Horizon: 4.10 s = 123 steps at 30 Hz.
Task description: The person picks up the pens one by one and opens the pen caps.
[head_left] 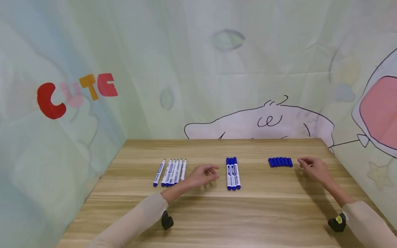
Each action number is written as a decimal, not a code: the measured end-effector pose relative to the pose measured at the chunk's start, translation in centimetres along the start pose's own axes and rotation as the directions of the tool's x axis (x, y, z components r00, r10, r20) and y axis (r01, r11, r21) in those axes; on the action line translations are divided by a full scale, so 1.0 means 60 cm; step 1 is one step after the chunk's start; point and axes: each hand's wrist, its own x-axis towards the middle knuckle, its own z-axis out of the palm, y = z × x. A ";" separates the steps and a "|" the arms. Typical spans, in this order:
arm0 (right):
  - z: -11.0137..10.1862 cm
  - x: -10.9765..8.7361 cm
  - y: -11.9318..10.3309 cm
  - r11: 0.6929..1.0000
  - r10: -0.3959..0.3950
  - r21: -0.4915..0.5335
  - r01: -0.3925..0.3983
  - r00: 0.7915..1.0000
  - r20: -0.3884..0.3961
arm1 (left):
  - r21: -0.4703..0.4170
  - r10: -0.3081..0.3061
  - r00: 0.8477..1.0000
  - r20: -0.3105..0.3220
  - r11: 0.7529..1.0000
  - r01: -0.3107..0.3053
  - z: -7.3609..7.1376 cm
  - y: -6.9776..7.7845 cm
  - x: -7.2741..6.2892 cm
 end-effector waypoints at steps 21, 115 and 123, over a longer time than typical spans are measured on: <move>0.026 -0.025 -0.100 0.978 -0.048 0.210 0.003 0.976 0.210 | 0.035 -0.023 0.998 -0.054 0.999 0.025 0.009 -0.001 0.014; 0.088 -0.021 -0.137 0.931 -0.193 0.359 0.063 0.921 0.339 | 0.154 0.126 0.938 -0.324 0.985 -0.080 0.018 -0.021 0.019; 0.094 -0.019 -0.143 0.933 -0.203 0.351 0.074 0.916 0.347 | 0.097 0.144 0.930 -0.339 0.988 -0.117 0.000 -0.011 -0.006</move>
